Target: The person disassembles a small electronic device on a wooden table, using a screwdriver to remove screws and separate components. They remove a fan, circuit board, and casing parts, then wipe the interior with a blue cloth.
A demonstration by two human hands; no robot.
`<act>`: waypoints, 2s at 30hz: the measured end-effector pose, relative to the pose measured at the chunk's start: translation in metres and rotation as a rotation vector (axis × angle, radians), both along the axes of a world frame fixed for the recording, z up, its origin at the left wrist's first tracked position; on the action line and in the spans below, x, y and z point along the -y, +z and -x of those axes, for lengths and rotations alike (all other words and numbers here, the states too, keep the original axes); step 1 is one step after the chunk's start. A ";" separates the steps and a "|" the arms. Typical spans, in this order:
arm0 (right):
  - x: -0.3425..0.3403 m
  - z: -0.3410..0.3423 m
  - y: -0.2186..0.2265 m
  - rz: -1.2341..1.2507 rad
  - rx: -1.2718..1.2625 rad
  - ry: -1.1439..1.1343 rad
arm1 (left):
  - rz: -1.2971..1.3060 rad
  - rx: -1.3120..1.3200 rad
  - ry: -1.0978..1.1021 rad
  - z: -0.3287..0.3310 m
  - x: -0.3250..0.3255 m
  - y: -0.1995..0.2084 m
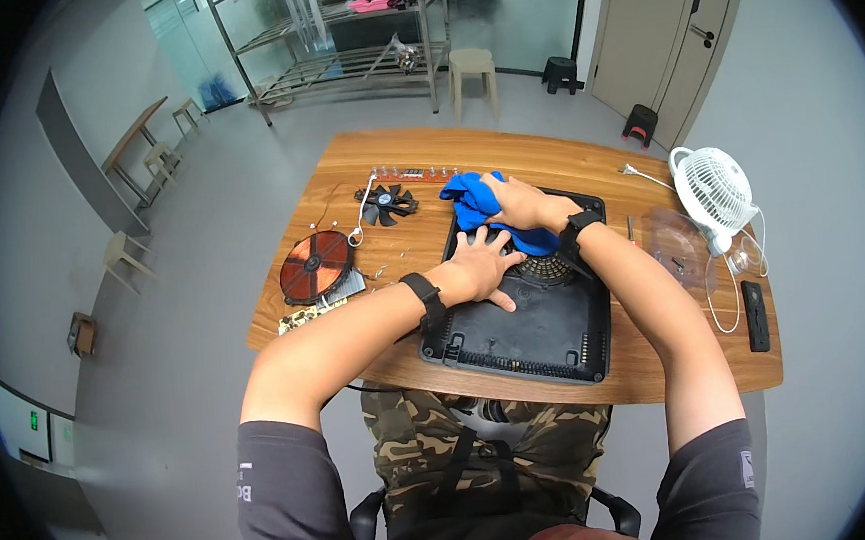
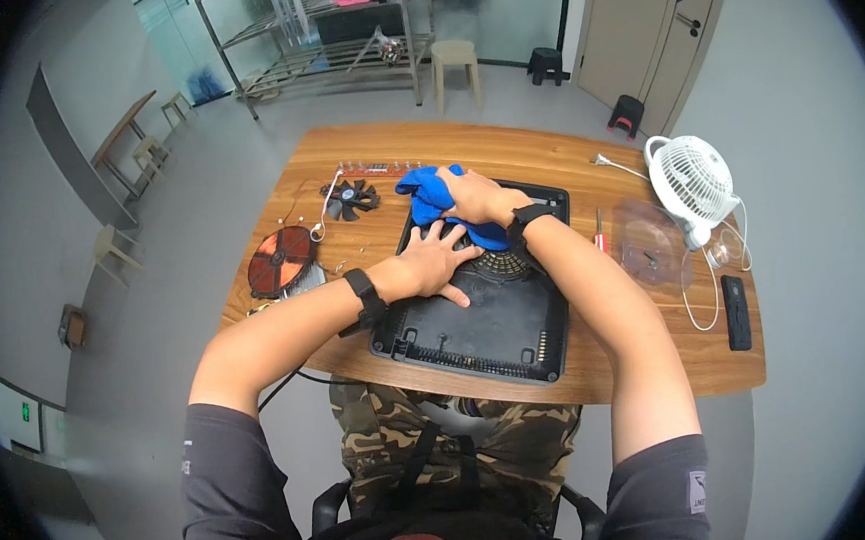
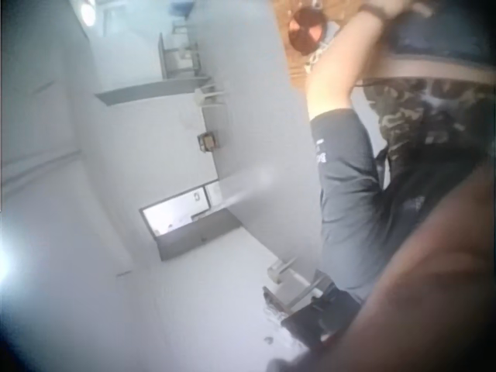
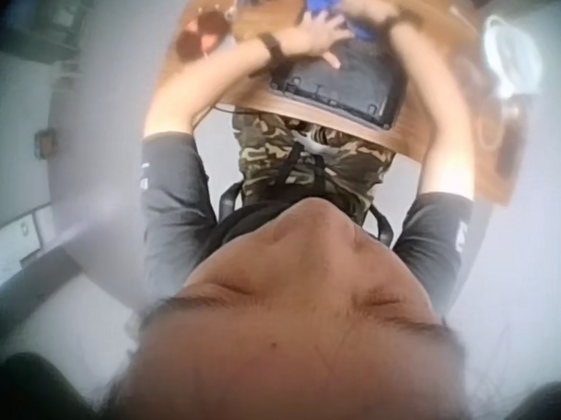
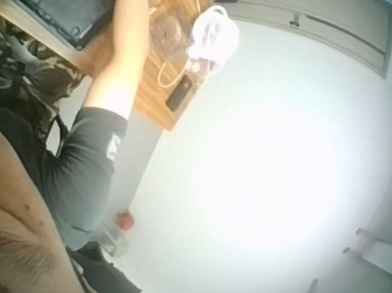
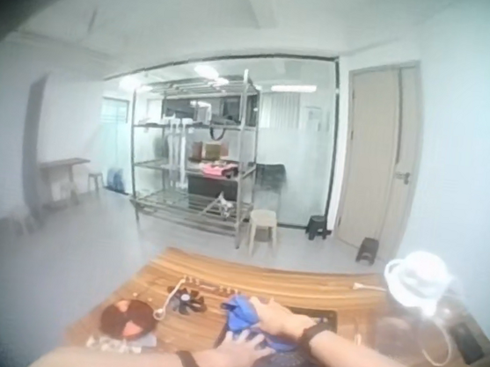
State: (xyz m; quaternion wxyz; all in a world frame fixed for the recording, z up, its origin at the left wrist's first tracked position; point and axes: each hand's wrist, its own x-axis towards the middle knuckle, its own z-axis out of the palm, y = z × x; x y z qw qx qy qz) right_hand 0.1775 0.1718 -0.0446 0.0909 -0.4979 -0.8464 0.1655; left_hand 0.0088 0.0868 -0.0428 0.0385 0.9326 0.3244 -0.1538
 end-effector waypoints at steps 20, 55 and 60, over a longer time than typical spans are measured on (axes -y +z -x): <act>0.020 0.006 0.030 0.016 0.067 0.015 | 0.227 -0.095 -0.058 0.041 0.060 0.013; 0.040 0.042 0.032 0.175 -0.165 0.390 | 0.325 -0.138 -0.164 0.043 0.052 0.017; 0.023 0.042 0.062 -0.127 -0.110 0.014 | 0.297 -0.145 -0.199 0.043 0.053 0.013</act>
